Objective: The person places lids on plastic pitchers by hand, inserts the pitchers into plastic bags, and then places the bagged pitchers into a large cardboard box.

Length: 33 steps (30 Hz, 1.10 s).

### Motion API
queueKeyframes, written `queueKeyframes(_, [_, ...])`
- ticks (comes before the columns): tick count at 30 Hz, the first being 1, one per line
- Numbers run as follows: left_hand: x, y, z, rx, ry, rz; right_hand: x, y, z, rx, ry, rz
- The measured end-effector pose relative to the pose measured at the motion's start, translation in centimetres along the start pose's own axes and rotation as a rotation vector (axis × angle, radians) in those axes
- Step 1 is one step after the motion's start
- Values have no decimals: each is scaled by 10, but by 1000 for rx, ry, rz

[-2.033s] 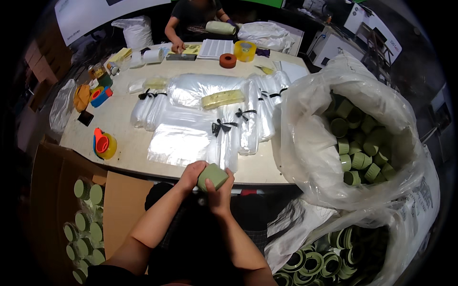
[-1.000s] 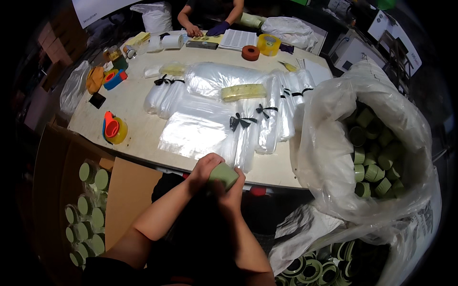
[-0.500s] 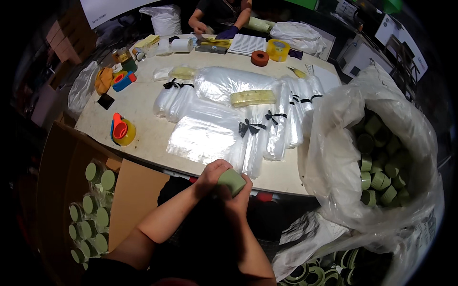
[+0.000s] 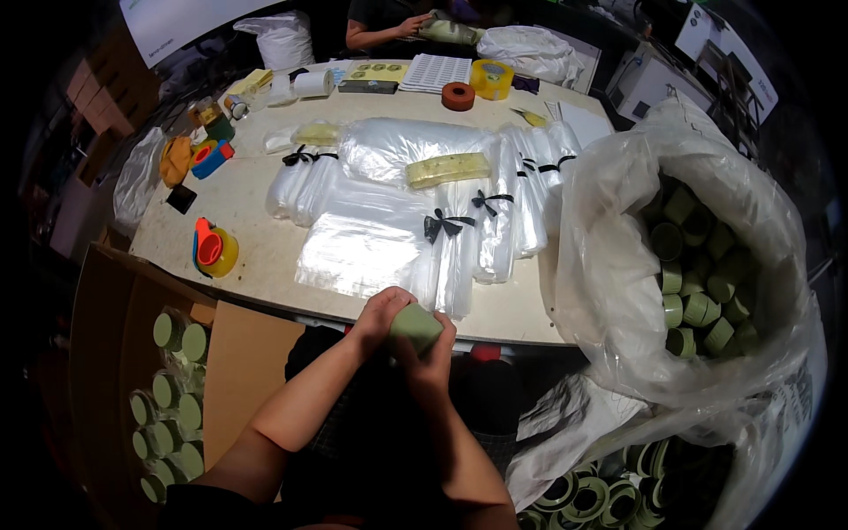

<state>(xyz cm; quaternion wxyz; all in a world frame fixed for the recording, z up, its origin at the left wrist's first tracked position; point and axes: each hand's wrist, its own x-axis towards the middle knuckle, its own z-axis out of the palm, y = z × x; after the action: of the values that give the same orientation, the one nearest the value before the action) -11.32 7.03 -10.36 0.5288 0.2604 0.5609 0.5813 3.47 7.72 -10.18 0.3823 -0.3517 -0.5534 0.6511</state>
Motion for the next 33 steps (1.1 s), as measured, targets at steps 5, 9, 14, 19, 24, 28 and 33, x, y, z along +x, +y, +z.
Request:
queueKeyframes(5, [-1, 4, 2, 11, 9, -4, 0, -2, 1, -32, 18, -19])
queueKeyframes(9, [0, 0, 0, -1, 8, -18, -1, 7, -2, -12, 7, -24])
queueKeyframes(14, [4, -2, 0, -8, 9, -7, 2, 15, -4, -60, 12, -91])
queueKeyframes(19, [3, -2, -1, -43, 14, -10, -1, 5, 0, 13, -11, -42])
queueKeyframes(24, [2, -1, 1, -37, -1, -4, 0, 13, -3, -36, 5, -51])
queueKeyframes(28, [2, 1, 1, -38, 9, 9, 1, 14, -3, -24, 8, -40])
queueKeyframes(33, [5, -3, 1, 11, 12, 37, 8, 35, -11, -135, 7, -139])
